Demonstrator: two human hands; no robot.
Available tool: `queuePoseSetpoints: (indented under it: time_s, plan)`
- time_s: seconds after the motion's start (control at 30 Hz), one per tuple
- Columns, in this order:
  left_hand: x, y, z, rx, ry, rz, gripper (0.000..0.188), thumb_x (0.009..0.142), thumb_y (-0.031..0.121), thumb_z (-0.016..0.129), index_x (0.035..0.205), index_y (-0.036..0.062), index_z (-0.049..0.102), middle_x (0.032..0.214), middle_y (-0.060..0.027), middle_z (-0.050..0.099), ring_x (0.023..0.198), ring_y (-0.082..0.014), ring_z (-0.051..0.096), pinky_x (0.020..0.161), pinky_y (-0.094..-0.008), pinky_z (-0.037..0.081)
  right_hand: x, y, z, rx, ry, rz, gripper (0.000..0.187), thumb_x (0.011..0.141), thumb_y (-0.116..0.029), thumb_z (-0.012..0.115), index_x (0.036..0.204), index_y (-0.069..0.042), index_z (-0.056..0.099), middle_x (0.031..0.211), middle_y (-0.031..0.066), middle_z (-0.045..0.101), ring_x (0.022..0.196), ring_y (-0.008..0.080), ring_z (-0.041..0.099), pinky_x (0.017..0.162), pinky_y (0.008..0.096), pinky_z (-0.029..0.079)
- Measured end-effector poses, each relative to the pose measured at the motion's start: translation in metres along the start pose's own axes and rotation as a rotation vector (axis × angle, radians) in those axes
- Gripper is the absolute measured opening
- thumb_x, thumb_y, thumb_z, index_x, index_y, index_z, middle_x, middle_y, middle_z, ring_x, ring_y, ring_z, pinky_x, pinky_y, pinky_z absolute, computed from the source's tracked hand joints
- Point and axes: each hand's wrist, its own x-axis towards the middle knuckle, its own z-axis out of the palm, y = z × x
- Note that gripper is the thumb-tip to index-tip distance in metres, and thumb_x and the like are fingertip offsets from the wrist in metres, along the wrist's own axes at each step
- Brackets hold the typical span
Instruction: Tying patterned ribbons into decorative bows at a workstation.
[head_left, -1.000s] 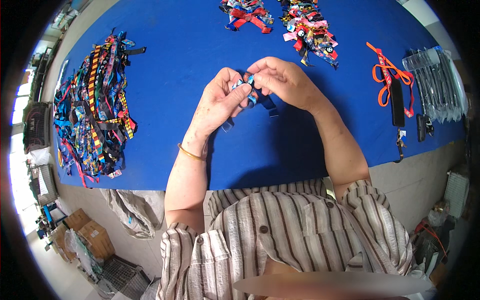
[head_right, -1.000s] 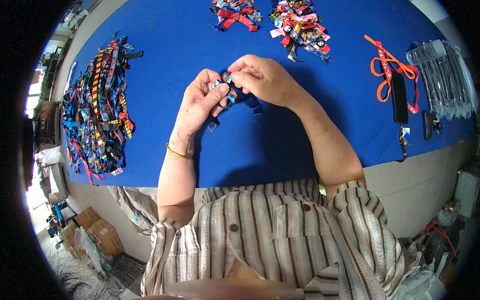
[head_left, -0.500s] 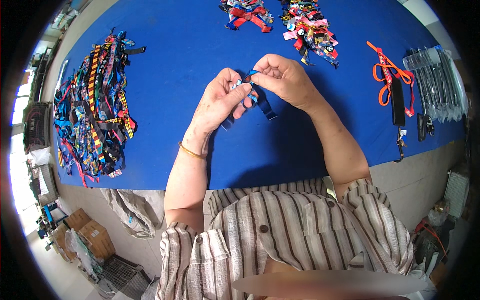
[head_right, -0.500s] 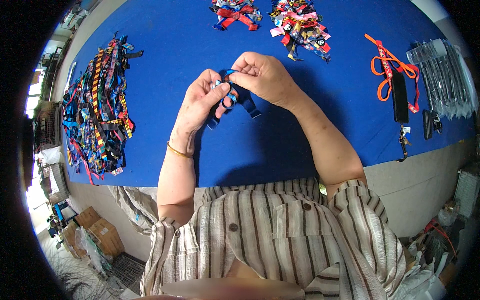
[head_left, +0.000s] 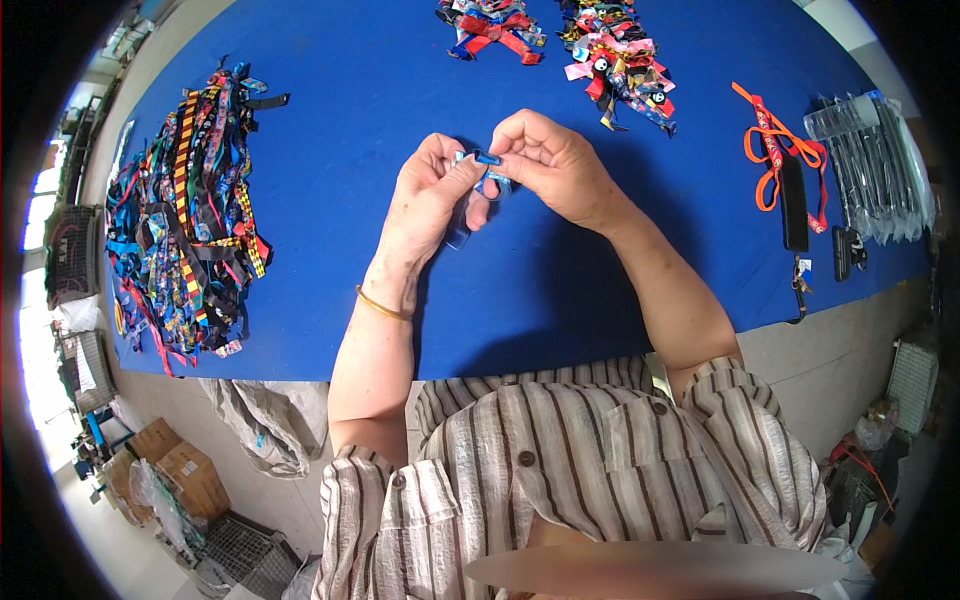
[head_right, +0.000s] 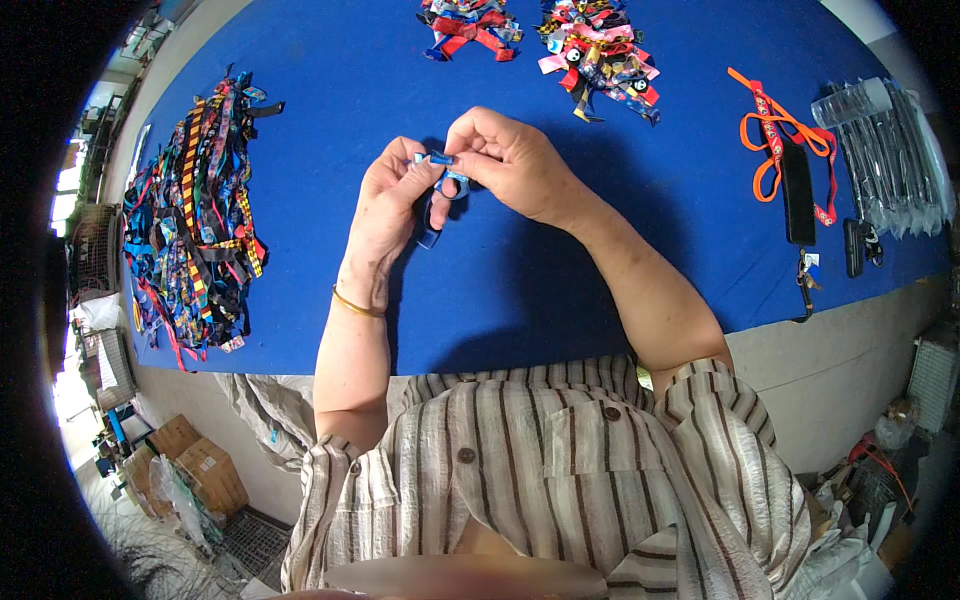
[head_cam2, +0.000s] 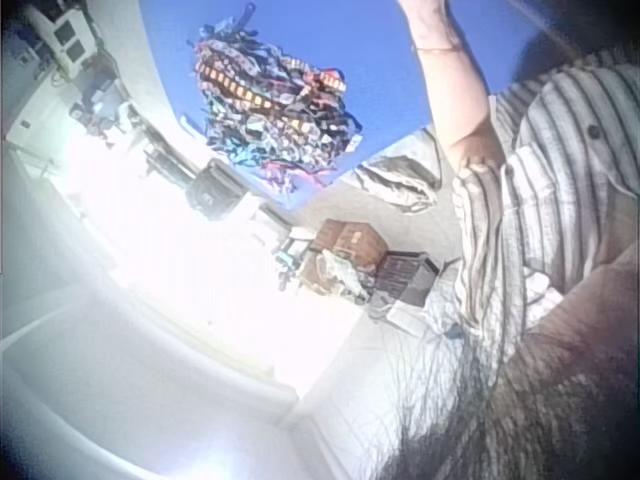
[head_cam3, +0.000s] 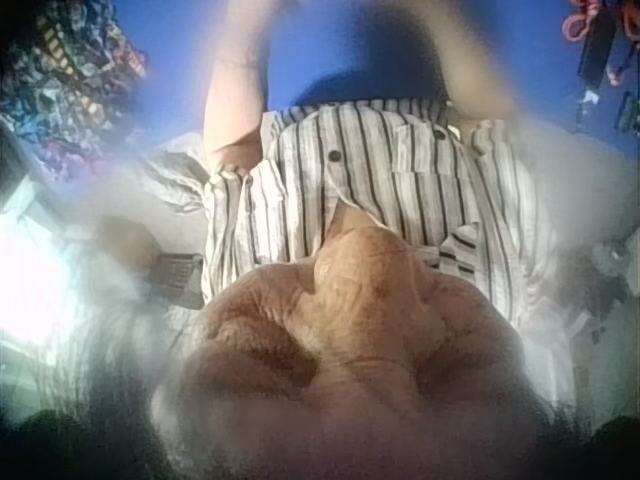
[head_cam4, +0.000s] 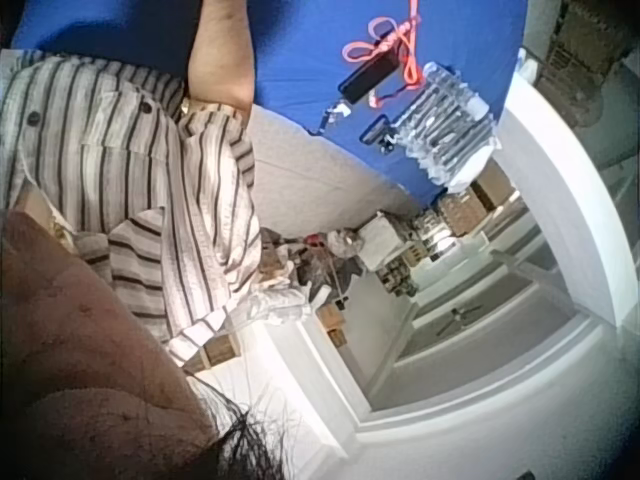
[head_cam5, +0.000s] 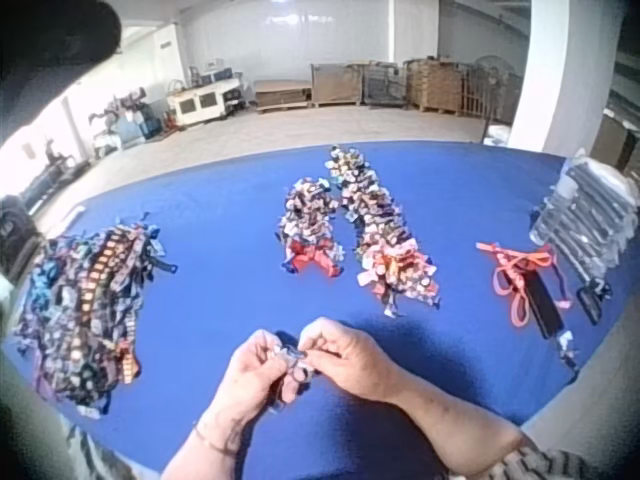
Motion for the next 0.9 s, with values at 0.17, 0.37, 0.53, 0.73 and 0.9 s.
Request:
queuePoseSetpoints:
  time_s: [0.17, 0.37, 0.53, 0.73, 0.9]
  plan:
    - [0.002, 0.004, -0.004, -0.304, -0.110, -0.102, 0.012, 0.099, 0.014, 0.059, 0.096, 0.0039, 0.053, 0.082, -0.0160, 0.066, 0.050, -0.0171, 0.059, 0.042, -0.0250, 0.047, 0.000, 0.002, -0.002, 0.127, -0.002, -0.042, 0.010, 0.096, 0.002, 0.058, 0.102, -0.004, 0.054, 0.091, -0.0010, 0.060, 0.084, 0.0042, 0.058, 0.072, 0.0229, 0.048]
    - [0.000, 0.006, -0.005, -0.400, -0.146, -0.120, 0.013, 0.098, 0.014, 0.062, 0.094, 0.0047, 0.054, 0.082, -0.0158, 0.066, 0.046, -0.0168, 0.056, 0.037, -0.0227, 0.043, -0.002, -0.017, -0.007, -0.473, -0.044, -0.360, 0.010, 0.091, 0.005, 0.057, 0.097, -0.004, 0.056, 0.090, 0.0054, 0.058, 0.081, 0.0165, 0.060, 0.070, 0.0297, 0.049]
    - [0.001, 0.007, -0.006, -0.324, -0.137, -0.112, 0.018, 0.090, 0.002, 0.069, 0.085, 0.0067, 0.053, 0.076, -0.0154, 0.066, 0.049, -0.0138, 0.057, 0.039, -0.0225, 0.040, -0.004, -0.019, -0.009, -0.538, -0.050, -0.275, 0.011, 0.089, 0.003, 0.060, 0.098, -0.003, 0.058, 0.091, 0.0095, 0.060, 0.083, 0.0228, 0.062, 0.075, 0.0344, 0.051]
    - [0.000, 0.007, -0.005, -0.146, -0.122, -0.051, 0.027, 0.085, -0.009, 0.066, 0.079, 0.0090, 0.048, 0.071, -0.0085, 0.062, 0.051, -0.0098, 0.055, 0.041, -0.0210, 0.038, -0.005, -0.014, -0.003, -0.364, 0.004, -0.186, 0.018, 0.089, 0.000, 0.062, 0.106, 0.000, 0.057, 0.097, 0.0109, 0.065, 0.091, 0.0215, 0.066, 0.084, 0.0330, 0.053]
    - [-0.003, 0.010, -0.001, -0.023, -0.082, -0.020, 0.028, 0.084, -0.011, 0.066, 0.079, 0.0094, 0.047, 0.075, -0.0069, 0.062, 0.054, -0.0089, 0.055, 0.046, -0.0206, 0.041, -0.005, -0.017, -0.005, -0.320, -0.030, -0.092, 0.016, 0.091, 0.000, 0.061, 0.106, 0.001, 0.056, 0.096, 0.0091, 0.066, 0.090, 0.0159, 0.065, 0.083, 0.0304, 0.053]
